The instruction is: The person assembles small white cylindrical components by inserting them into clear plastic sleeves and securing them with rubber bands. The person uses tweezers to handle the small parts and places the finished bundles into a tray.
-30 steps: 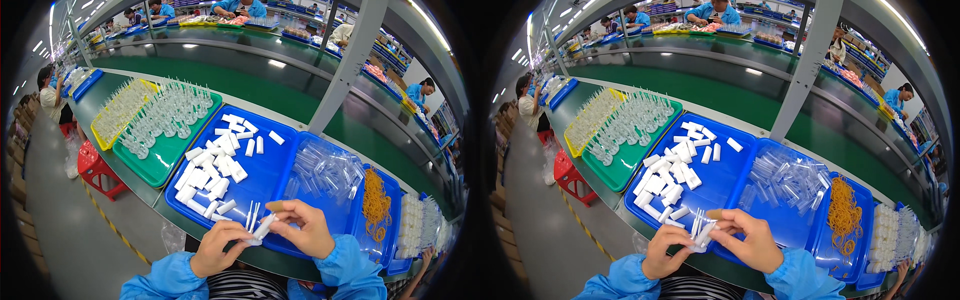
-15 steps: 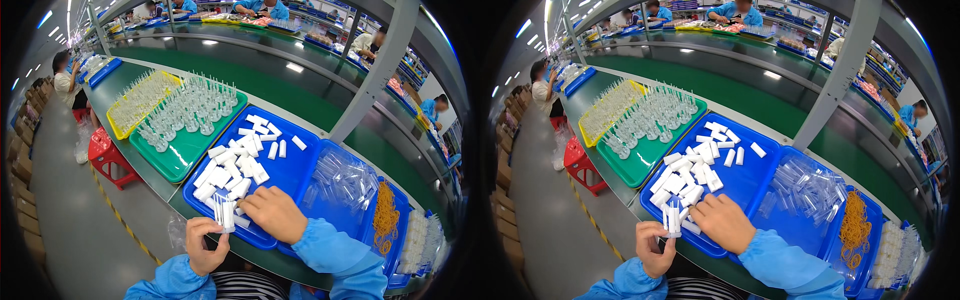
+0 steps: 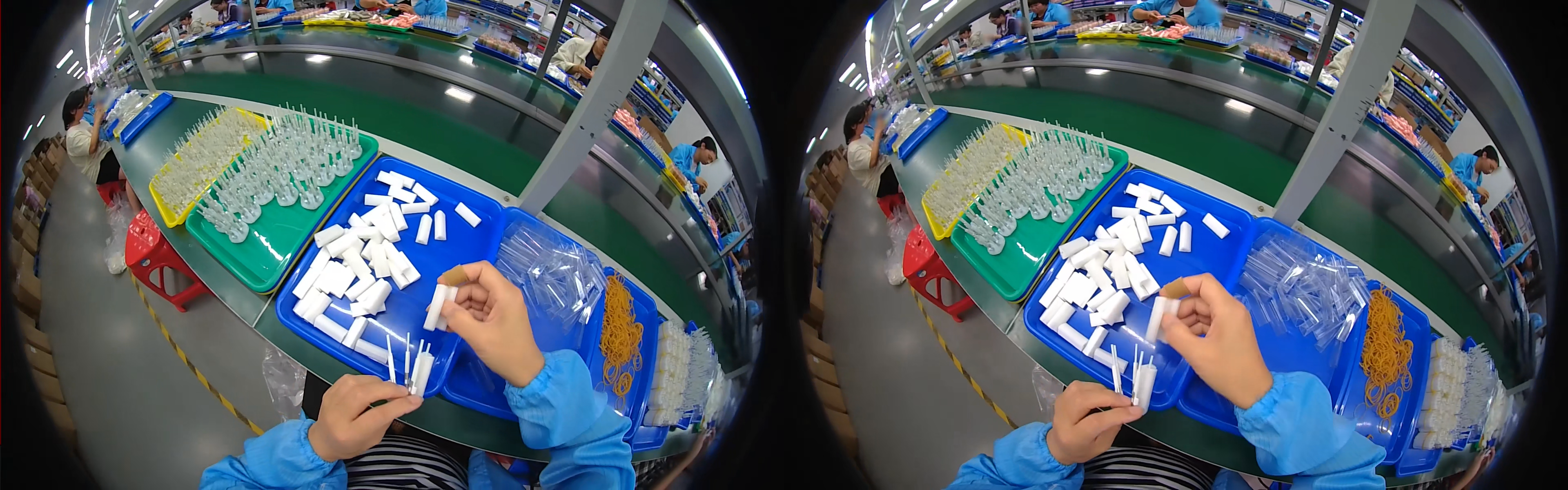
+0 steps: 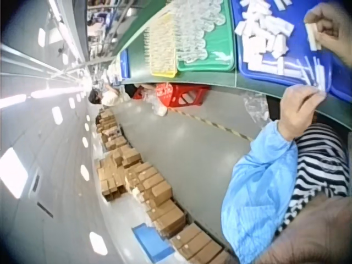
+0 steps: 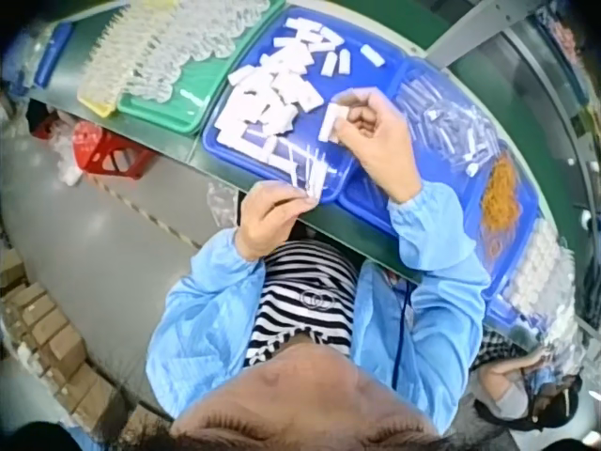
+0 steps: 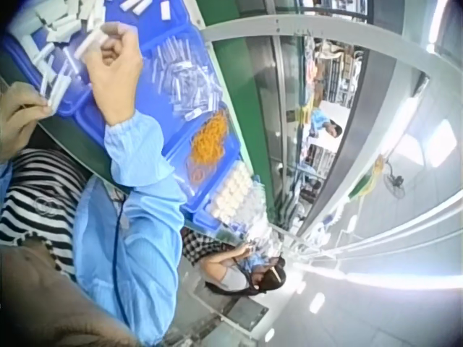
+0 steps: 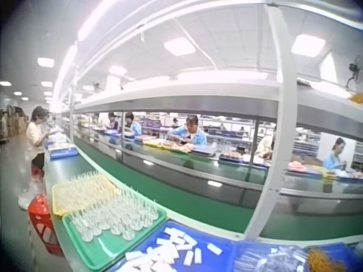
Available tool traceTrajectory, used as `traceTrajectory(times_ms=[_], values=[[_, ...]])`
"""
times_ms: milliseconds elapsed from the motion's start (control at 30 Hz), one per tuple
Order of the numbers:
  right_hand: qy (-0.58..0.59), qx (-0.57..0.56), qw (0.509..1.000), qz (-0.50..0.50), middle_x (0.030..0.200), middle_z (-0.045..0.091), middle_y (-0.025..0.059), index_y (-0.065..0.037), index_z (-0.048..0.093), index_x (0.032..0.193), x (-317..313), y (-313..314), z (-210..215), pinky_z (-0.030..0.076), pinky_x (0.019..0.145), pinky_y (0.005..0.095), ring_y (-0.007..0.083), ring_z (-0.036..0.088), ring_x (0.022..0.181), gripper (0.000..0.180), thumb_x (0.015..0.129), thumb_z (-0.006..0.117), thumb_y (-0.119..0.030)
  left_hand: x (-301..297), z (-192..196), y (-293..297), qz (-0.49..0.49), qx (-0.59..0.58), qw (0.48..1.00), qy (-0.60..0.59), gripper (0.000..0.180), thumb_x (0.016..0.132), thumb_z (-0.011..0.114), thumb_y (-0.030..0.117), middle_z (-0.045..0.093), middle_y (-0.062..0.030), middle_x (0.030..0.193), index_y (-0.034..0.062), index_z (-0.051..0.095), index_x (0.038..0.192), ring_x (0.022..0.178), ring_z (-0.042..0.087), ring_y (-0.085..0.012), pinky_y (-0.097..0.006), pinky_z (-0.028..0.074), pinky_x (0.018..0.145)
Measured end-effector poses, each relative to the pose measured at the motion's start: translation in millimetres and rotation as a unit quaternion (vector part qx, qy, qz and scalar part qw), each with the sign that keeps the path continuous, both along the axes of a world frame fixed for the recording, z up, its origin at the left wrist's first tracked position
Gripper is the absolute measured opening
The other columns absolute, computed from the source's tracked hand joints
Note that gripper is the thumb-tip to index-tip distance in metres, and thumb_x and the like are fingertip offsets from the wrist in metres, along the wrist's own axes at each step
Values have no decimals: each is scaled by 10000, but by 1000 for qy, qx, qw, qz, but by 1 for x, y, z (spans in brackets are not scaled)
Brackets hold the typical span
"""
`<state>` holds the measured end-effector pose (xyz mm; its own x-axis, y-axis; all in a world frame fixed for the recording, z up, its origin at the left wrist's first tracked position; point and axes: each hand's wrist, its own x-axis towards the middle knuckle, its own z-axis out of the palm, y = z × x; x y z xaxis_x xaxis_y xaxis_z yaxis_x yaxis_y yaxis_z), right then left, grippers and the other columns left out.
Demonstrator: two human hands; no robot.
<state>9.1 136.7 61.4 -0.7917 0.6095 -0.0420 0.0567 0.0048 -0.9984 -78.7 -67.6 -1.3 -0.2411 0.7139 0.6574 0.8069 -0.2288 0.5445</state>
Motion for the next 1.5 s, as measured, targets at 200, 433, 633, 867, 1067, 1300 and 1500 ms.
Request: traceTrajectory(times_ms=[200, 433, 633, 867, 1067, 1300, 1500], values=[[-72, 159, 976, 133, 915, 717, 92, -16, 641, 1043, 28, -10, 7, 484, 866, 357, 208, 710, 807, 245, 902, 717, -202, -2, 4, 6, -2, -17, 999, 37, 377, 674, 755, 21, 680, -39, 1033, 118, 749, 1038, 835, 634, -221, -320, 506, 687], [7, 194, 965, 178, 1071, 711, 69, -47, 687, 1083, 35, -20, 15, 424, 951, 357, 198, 618, 1084, 247, 903, 725, -213, 1, -8, 7, 36, 72, 994, -79, 472, 678, 844, -31, 675, -125, 1038, 61, 618, 1083, 906, 677, -277, -348, 578, 741], [86, 251, 944, 193, 1108, 683, 96, -65, 711, 961, 31, -20, 9, 442, 894, 372, 223, 622, 1030, 251, 783, 843, -182, 0, -17, 4, -22, 132, 977, -165, 469, 721, 820, -43, 668, -159, 1021, 46, 567, 1105, 958, 711, -325, -386, 598, 818], [75, 193, 950, 232, 1132, 672, 99, -51, 687, 1040, 16, -23, -2, 453, 920, 371, 250, 608, 1071, 244, 841, 782, -156, -1, -23, -12, 2, 146, 971, -192, 404, 716, 795, -83, 637, -122, 1007, 52, 611, 1049, 884, 686, -283, -345, 575, 762], [13, 613, 781, 123, 1083, 641, 98, -66, 627, 1230, -44, -2, -26, 469, 828, 363, 268, 590, 978, 410, 821, 637, -39, -17, -12, -8, 130, 75, 984, -96, 388, 694, 798, -88, 629, -94, 960, 62, 641, 1016, 815, 629, -252, -324, 510, 688], [-40, 581, 806, 105, 896, 650, 104, -46, 600, 1235, -40, 4, -39, 495, 770, 344, 242, 644, 848, 400, 837, 607, -8, -20, -12, -13, 111, 49, 990, -75, 368, 683, 785, -94, 638, -80, 950, 77, 667, 988, 806, 616, -240, -317, 496, 711], [-53, 35, 997, 52, 978, 714, 145, 17, 505, 1281, -12, -6, -6, 541, 835, 297, 180, 712, 892, 368, 921, 573, -12, -11, -1, -9, 11, -2, 1000, 4, 351, 658, 804, -13, 679, -9, 958, 142, 748, 968, 781, 630, -193, -300, 474, 673]])
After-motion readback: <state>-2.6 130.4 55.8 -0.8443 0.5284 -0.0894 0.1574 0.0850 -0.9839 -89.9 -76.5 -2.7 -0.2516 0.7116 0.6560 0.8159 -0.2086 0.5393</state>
